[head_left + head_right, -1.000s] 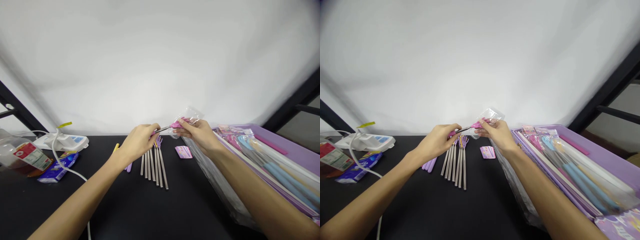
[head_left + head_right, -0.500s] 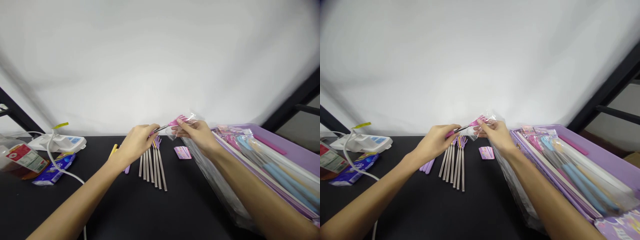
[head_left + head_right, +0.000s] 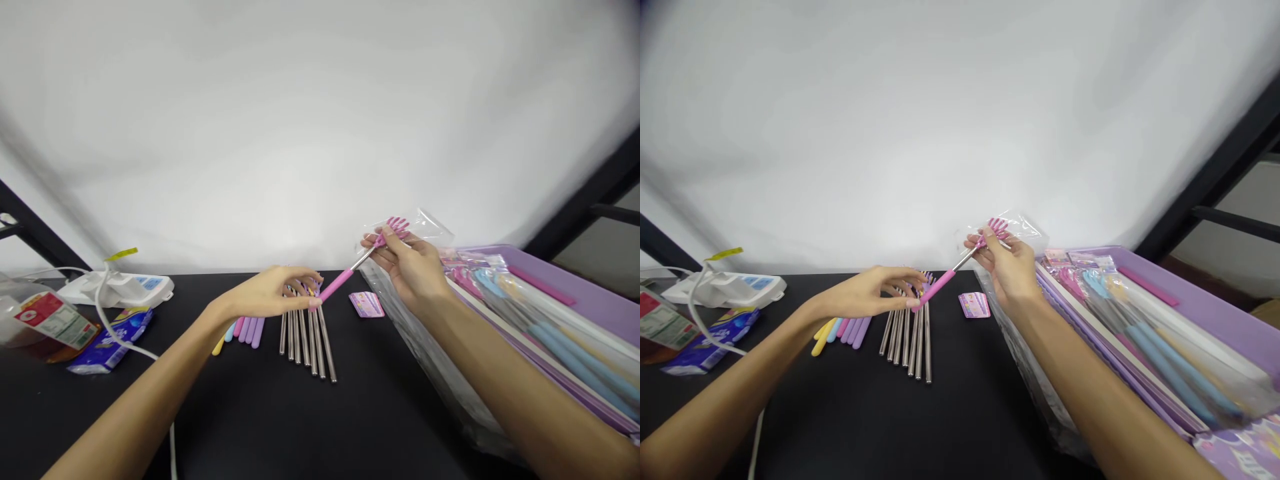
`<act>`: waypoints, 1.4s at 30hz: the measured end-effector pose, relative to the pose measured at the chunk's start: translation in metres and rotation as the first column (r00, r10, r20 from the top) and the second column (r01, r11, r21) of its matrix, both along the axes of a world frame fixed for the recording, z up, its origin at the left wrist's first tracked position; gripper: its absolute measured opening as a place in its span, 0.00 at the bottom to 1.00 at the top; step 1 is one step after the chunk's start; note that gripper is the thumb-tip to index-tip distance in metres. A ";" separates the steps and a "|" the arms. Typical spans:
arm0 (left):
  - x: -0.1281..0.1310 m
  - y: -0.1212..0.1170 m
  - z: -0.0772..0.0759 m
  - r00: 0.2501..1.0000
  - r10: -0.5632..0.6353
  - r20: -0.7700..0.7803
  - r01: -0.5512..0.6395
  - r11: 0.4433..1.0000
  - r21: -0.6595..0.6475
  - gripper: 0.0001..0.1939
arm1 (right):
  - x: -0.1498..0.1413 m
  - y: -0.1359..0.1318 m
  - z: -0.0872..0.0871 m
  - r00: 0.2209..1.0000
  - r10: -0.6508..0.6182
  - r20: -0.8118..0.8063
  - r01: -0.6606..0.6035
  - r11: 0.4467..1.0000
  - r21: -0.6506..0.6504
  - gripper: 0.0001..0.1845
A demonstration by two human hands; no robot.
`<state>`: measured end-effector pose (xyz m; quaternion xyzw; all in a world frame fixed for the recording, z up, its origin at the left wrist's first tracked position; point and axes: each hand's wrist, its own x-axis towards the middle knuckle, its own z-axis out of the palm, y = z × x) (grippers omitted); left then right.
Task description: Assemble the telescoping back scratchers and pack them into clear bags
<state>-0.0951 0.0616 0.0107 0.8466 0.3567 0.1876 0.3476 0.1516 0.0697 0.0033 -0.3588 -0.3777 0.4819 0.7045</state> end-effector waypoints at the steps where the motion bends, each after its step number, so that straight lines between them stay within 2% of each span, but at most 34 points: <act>1: 0.001 0.000 0.000 0.999 -0.041 0.002 0.041 0.997 -0.064 0.21 | 0.000 -0.001 0.001 1.000 0.000 -0.017 0.000 1.000 -0.003 0.15; 3: 0.003 0.000 0.000 0.996 -0.081 0.030 0.085 0.986 -0.143 0.17 | -0.001 -0.002 0.004 0.999 -0.009 -0.035 0.008 1.000 -0.011 0.14; 5: 0.003 0.001 0.001 0.995 -0.055 0.084 0.066 0.988 -0.136 0.15 | -0.001 -0.003 0.006 1.000 -0.007 -0.021 0.007 1.000 -0.021 0.14; 8: 0.003 0.003 0.002 0.968 0.068 0.240 -0.045 0.994 -0.099 0.16 | -0.006 -0.005 0.002 0.996 0.073 0.040 -0.072 0.997 -0.040 0.16; 11: 0.009 0.003 0.002 0.885 0.241 0.398 -0.204 0.970 -0.134 0.22 | -0.019 -0.009 -0.008 0.982 0.179 0.061 -0.176 0.983 -0.053 0.17; 14: 0.016 0.002 0.000 0.842 0.303 0.447 -0.250 0.952 -0.174 0.28 | -0.035 -0.015 -0.015 0.962 0.266 0.054 -0.265 0.964 -0.029 0.16; 18: 0.021 0.001 0.001 0.843 0.292 0.452 -0.240 0.956 -0.171 0.26 | -0.044 -0.019 -0.017 0.957 0.278 0.085 -0.279 0.960 0.001 0.14; 22: 0.018 0.001 0.002 0.815 0.232 0.531 -0.083 0.954 -0.289 0.28 | -0.040 -0.016 -0.019 0.961 0.176 0.211 -0.178 0.984 -0.008 0.14; 24: 0.015 0.003 0.002 0.807 0.261 0.530 -0.087 0.940 -0.330 0.29 | -0.037 -0.015 -0.016 0.954 0.183 0.236 -0.179 0.983 -0.038 0.14; 28: 0.007 0.007 0.002 0.870 0.316 0.379 -0.229 0.939 -0.257 0.22 | -0.027 -0.014 -0.003 0.957 0.278 0.081 -0.270 0.958 -0.095 0.20; 30: 0.005 0.007 0.004 0.901 0.280 0.331 -0.220 0.953 -0.206 0.18 | -0.023 -0.013 0.002 0.958 0.282 0.053 -0.275 0.955 -0.109 0.16; 32: 0.006 0.006 0.005 0.902 0.243 0.356 -0.173 0.961 -0.216 0.14 | -0.021 -0.012 0.005 0.960 0.269 0.078 -0.260 0.960 -0.107 0.14; 35: 0.009 0.004 0.004 0.855 0.253 0.454 -0.117 0.945 -0.307 0.17 | -0.022 -0.011 0.001 0.963 0.254 0.084 -0.245 0.964 -0.102 0.14; 38: 0.012 0.002 0.002 0.845 0.271 0.461 -0.094 0.924 -0.370 0.22 | -0.026 -0.010 -0.005 0.965 0.258 0.054 -0.251 0.962 -0.112 0.15; 42: 0.014 0.000 0.004 0.872 0.259 0.415 -0.146 0.947 -0.285 0.25 | -0.029 -0.010 -0.010 0.962 0.274 0.004 -0.271 0.952 -0.141 0.15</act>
